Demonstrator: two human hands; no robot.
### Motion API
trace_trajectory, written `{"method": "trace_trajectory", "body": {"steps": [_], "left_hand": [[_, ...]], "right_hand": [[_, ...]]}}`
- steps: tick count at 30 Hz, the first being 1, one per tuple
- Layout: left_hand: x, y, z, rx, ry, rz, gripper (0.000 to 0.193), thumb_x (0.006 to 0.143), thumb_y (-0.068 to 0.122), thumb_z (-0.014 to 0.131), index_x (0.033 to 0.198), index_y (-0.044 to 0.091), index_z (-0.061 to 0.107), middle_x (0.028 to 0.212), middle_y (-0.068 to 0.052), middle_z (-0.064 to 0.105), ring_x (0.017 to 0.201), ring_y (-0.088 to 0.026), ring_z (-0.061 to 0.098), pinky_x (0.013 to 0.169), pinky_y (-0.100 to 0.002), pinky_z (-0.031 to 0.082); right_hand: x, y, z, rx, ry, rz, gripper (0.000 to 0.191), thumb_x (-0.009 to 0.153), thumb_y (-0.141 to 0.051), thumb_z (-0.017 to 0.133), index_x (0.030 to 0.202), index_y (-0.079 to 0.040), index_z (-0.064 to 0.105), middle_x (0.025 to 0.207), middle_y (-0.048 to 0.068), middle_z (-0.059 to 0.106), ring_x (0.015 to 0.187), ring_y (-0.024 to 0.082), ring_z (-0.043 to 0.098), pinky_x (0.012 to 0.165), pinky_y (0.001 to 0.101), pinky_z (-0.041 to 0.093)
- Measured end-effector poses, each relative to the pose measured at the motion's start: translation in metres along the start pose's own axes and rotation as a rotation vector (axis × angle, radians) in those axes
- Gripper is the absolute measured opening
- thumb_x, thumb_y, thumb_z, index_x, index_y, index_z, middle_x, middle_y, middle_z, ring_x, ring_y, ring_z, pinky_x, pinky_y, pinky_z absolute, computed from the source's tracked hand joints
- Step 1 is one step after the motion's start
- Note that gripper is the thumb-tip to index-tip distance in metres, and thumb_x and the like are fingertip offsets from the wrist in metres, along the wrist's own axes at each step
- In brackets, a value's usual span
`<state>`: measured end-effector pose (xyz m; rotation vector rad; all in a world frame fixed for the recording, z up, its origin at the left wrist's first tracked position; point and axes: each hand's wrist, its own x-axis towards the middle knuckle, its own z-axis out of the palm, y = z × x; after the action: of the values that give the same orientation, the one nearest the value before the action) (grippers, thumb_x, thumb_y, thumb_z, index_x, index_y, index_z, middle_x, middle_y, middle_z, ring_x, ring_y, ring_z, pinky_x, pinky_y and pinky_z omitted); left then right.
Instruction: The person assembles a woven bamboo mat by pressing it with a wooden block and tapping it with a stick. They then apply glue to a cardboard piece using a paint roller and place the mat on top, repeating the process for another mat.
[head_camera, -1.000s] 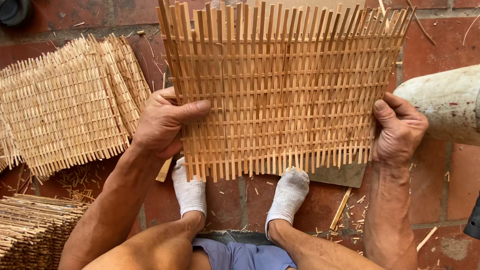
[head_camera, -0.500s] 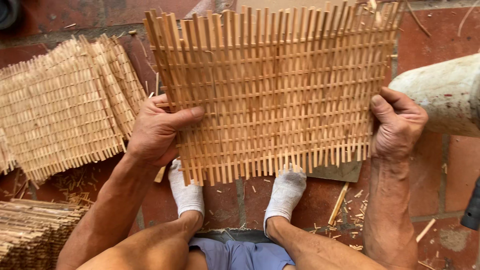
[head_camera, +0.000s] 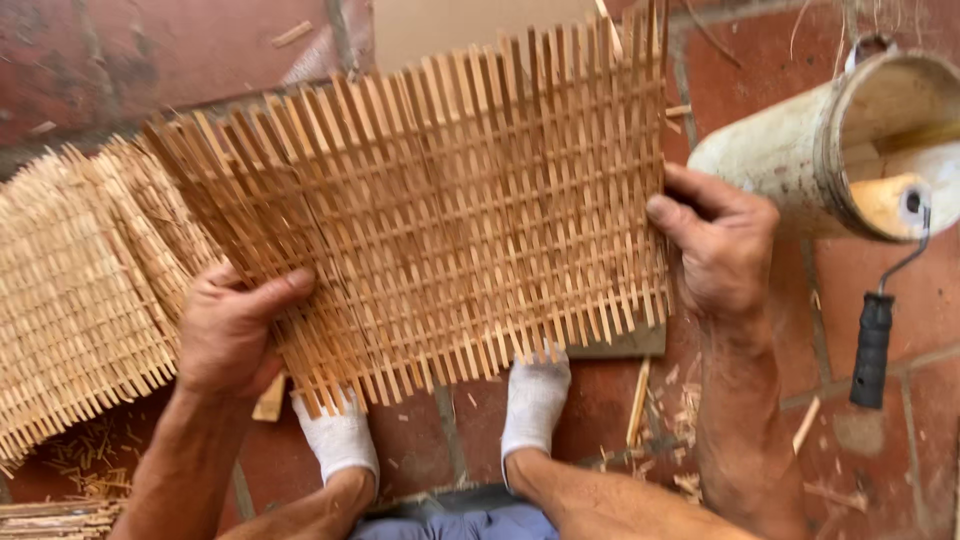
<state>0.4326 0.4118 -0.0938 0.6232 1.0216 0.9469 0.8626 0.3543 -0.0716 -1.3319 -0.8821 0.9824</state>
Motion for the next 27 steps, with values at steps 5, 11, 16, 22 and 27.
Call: {"method": "trace_trajectory", "body": {"steps": [5, 11, 16, 22, 27], "left_hand": [[-0.011, -0.005, -0.007, 0.118, -0.069, 0.097, 0.006, 0.092, -0.007, 0.072, 0.094, -0.002, 0.073, 0.095, -0.016, 0.074, 0.080, -0.024, 0.073, 0.069, -0.038, 0.066], [-0.019, -0.003, -0.012, -0.005, -0.099, 0.150, 0.017, 0.089, -0.007, 0.070, 0.106, -0.006, 0.074, 0.099, -0.020, 0.077, 0.084, -0.025, 0.076, 0.073, -0.040, 0.067], [-0.020, -0.011, -0.017, -0.004, -0.073, 0.128, 0.019, 0.089, -0.006, 0.070, 0.107, -0.006, 0.074, 0.099, -0.019, 0.077, 0.084, -0.024, 0.076, 0.072, -0.039, 0.066], [-0.014, -0.021, -0.040, -0.021, -0.093, 0.078, 0.016, 0.090, -0.005, 0.071, 0.105, -0.007, 0.073, 0.096, -0.020, 0.077, 0.079, -0.024, 0.076, 0.067, -0.041, 0.067], [-0.017, -0.024, -0.029, 0.002, -0.097, 0.056, 0.016, 0.088, -0.005, 0.071, 0.104, -0.006, 0.074, 0.093, -0.018, 0.078, 0.075, -0.022, 0.074, 0.062, -0.037, 0.064]], "right_hand": [[-0.013, -0.004, -0.003, -0.315, 0.028, -0.129, 0.028, 0.099, 0.001, 0.069, 0.126, 0.006, 0.070, 0.115, 0.018, 0.076, 0.102, 0.022, 0.074, 0.092, 0.0299, 0.062], [-0.031, 0.017, -0.006, 0.164, 0.051, -0.273, 0.036, 0.096, 0.005, 0.075, 0.131, 0.005, 0.069, 0.120, 0.015, 0.073, 0.106, 0.018, 0.070, 0.102, 0.0299, 0.058], [-0.041, 0.020, -0.002, 0.197, 0.045, -0.219, 0.039, 0.094, 0.008, 0.073, 0.133, 0.005, 0.068, 0.130, 0.015, 0.071, 0.116, 0.019, 0.067, 0.106, 0.0293, 0.056], [-0.049, 0.018, 0.007, 0.220, -0.013, -0.115, 0.040, 0.093, 0.010, 0.071, 0.133, 0.006, 0.067, 0.130, 0.016, 0.070, 0.116, 0.021, 0.067, 0.106, 0.0311, 0.056], [-0.053, 0.028, -0.013, 0.319, 0.022, -0.049, 0.041, 0.092, 0.014, 0.067, 0.132, 0.006, 0.067, 0.130, 0.022, 0.070, 0.118, 0.028, 0.069, 0.106, 0.0375, 0.057]]}}
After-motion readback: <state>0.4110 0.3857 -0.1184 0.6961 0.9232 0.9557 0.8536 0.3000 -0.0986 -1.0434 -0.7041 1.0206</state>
